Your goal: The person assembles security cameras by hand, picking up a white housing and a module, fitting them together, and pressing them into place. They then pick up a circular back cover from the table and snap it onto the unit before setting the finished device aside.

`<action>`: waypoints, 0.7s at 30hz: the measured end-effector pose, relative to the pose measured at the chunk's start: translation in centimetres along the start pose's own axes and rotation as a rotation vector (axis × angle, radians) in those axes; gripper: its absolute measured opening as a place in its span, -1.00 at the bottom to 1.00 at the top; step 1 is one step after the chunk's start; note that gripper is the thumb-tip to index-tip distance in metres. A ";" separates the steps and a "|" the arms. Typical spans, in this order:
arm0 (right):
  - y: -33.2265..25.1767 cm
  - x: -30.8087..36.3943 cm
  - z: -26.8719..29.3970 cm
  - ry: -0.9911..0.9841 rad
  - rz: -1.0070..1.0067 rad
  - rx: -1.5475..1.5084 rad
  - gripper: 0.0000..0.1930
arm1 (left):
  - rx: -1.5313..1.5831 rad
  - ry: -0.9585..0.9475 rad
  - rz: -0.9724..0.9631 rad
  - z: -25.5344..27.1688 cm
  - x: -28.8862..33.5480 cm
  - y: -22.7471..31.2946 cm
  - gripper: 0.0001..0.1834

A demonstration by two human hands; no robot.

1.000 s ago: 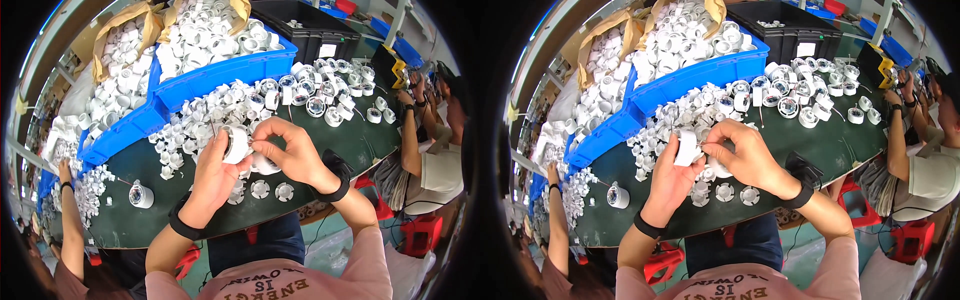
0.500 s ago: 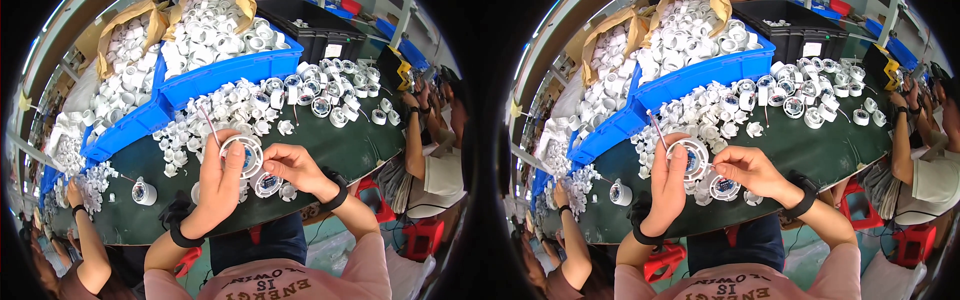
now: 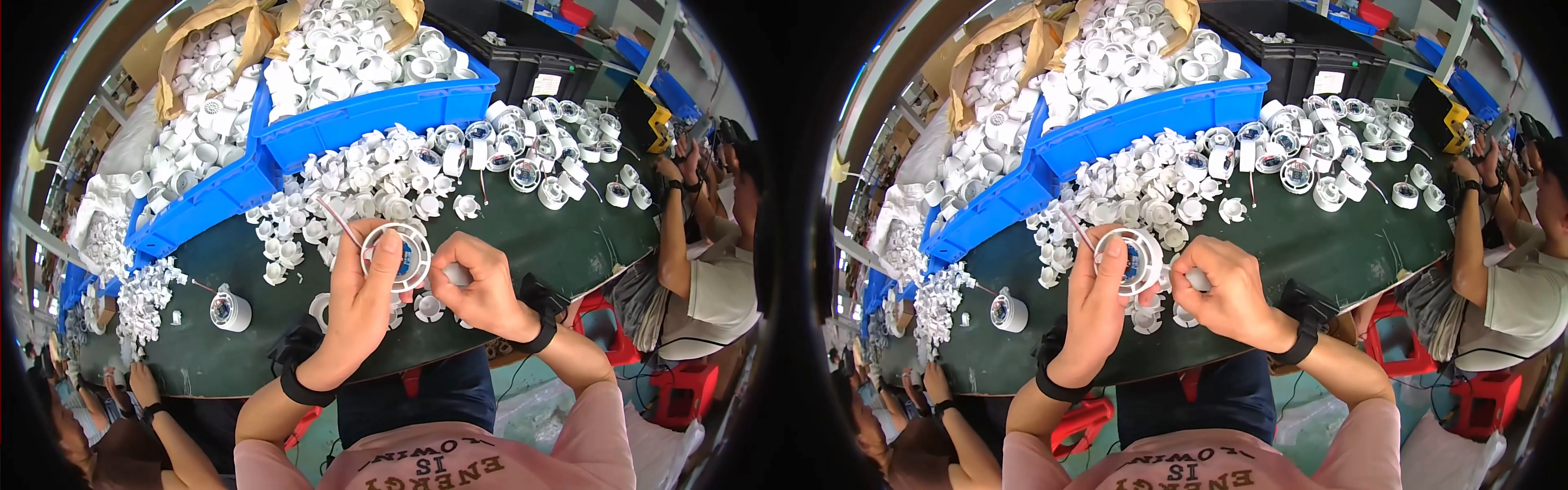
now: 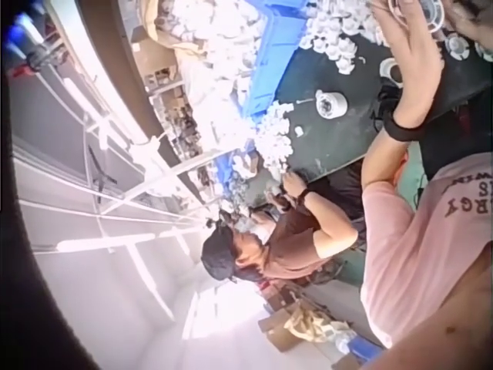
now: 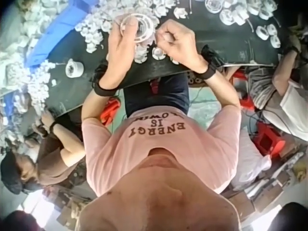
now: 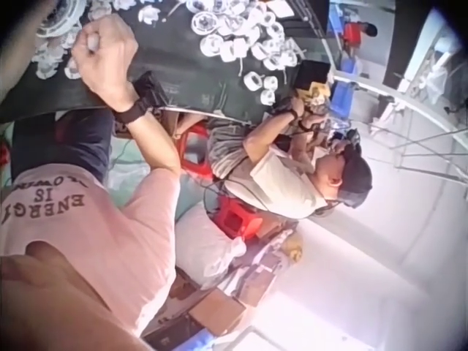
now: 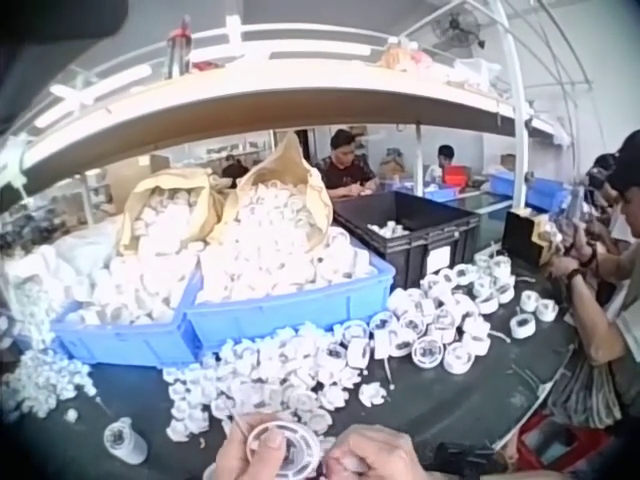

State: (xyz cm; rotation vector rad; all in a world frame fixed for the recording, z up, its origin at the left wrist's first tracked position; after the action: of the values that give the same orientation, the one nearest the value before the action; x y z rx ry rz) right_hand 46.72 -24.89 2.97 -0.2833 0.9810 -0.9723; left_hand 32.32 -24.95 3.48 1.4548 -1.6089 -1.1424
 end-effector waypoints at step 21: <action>-7.7 4.0 -4.7 -0.357 0.174 -0.062 -0.52 | 0.475 -0.033 0.145 9.2 11.4 -0.1 -0.30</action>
State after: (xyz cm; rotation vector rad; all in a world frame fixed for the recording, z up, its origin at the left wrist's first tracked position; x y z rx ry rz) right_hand 39.38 -31.52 2.72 -0.4014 0.6966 -0.7028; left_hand 22.29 -34.66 -1.01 1.5755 -2.0690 -0.7329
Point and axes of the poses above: each hand's wrist, its own x-axis away from the middle knuckle, its own z-axis out of the back of the hand, y = z × x, the point moved 7 cm from there along -x, towards the middle knuckle, and after that the axes turned 14 degrees about x, right-handed, at the moved point
